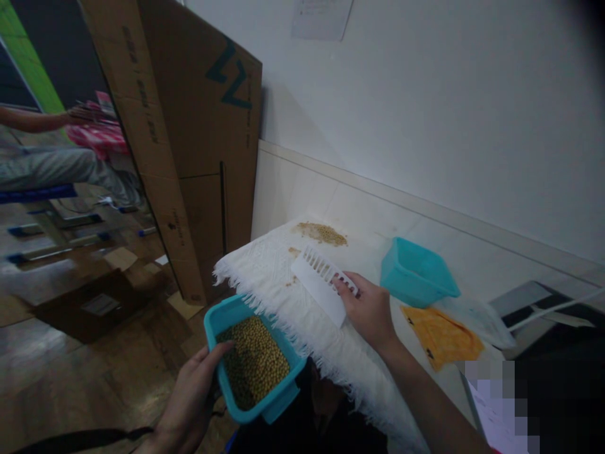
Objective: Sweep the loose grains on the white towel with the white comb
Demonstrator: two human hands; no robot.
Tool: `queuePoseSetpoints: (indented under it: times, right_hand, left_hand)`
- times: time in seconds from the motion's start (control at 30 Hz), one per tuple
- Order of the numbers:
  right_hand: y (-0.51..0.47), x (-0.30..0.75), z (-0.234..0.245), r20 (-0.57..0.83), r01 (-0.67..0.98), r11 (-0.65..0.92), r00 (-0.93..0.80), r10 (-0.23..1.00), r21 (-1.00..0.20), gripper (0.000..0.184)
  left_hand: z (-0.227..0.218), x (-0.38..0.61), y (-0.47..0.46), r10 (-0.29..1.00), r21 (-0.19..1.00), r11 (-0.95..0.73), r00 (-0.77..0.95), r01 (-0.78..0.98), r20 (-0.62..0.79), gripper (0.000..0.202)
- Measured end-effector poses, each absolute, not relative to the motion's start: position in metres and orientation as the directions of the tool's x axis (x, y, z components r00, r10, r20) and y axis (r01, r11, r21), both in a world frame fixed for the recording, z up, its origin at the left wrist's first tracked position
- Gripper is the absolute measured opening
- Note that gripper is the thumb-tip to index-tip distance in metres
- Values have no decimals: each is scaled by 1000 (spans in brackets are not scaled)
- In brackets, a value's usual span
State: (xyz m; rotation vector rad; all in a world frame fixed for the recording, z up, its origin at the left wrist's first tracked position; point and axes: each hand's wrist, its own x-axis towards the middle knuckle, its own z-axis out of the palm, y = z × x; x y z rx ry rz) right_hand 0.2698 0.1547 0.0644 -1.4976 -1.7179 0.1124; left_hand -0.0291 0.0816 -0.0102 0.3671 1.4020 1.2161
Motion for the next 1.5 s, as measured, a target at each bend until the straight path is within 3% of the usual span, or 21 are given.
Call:
queuePoseSetpoints:
  times: [0.57,0.87,1.27,1.5]
  right_hand:
    - [158,261,75,545,799,297,46,837,-523,34]
    - [155,262,70,556,797,384,-74,828,-465,30]
    - [126,238,68,723,757,627,-328,608,-183,29]
    - [103,222,69,768,673,729,-399,501,-126,30]
  left_hand:
    - [-2,-28,82,801,805,408,-253,-431,-542,33]
    - [4,-27,82,797,816,387,-288,-430,-530,29]
    - [4,-28,86,782,795,399,-284,-457,-555,24]
    - [-3,-32,86,805,799,398,-246,-451,-540,29]
